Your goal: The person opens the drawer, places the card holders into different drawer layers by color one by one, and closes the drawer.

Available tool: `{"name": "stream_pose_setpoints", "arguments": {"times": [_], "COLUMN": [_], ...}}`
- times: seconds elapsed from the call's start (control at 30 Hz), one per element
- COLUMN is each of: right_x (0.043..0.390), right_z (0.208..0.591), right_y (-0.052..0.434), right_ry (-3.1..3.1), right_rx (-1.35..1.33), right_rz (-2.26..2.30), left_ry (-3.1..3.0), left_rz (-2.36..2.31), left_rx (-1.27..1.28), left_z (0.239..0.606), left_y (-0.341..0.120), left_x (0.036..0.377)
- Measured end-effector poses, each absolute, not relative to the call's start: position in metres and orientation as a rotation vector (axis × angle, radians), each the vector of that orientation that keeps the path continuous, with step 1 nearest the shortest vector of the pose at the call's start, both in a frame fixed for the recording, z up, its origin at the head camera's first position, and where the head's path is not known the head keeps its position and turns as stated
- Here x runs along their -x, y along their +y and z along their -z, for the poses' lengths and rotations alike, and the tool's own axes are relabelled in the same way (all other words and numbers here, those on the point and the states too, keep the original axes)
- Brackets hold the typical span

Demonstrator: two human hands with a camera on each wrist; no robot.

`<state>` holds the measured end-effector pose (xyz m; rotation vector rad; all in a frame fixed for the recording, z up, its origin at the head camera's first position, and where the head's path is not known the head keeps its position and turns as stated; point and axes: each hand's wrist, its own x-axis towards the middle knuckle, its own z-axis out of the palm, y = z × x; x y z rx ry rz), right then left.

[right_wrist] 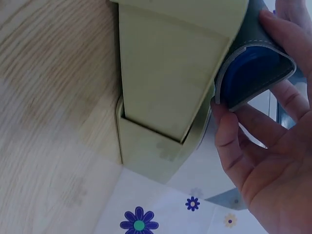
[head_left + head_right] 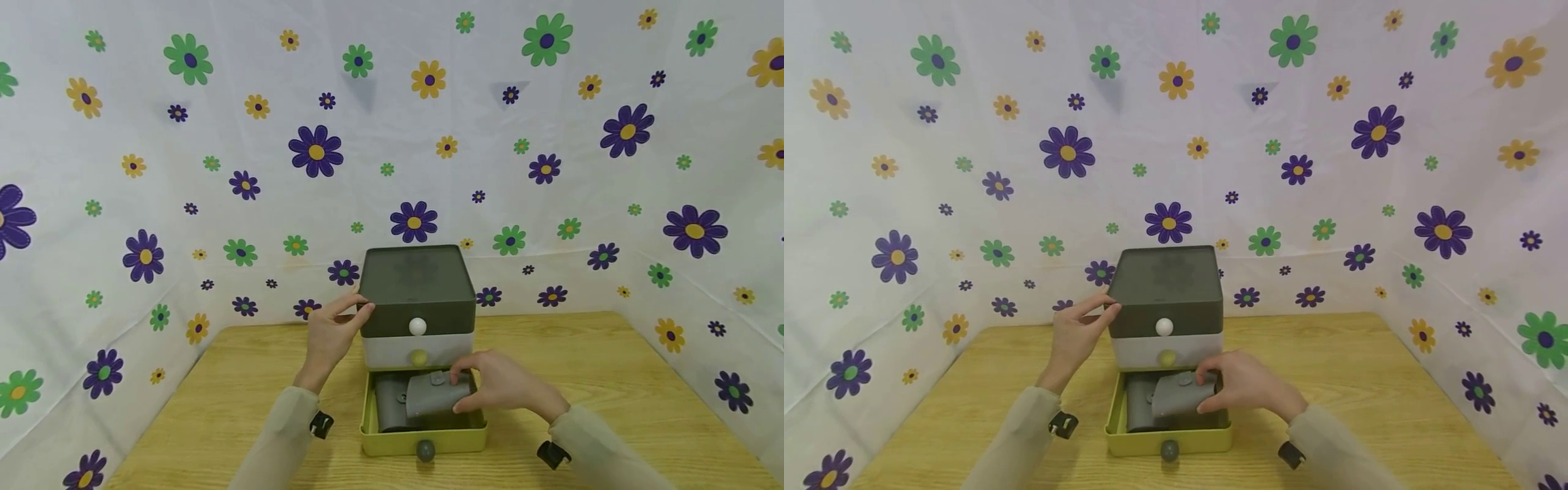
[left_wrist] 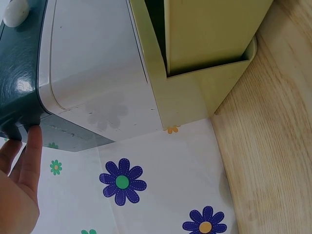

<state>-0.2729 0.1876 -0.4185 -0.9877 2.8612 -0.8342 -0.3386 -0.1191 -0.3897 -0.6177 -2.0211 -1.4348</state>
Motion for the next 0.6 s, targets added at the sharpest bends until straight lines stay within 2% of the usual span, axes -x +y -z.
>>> {"name": "stream_pose_setpoints", "arguments": {"times": [0.6], "right_x": [0.272], "right_z": [0.429], "right_y": [0.162], "right_ry": [2.999], "right_rx": [0.978], "right_rz": [0.66], "left_ry": [-1.986], "left_rz": [1.434], "left_rx": [0.682], "left_z": [0.392], "left_y": [-0.123], "left_x": [0.342]}}
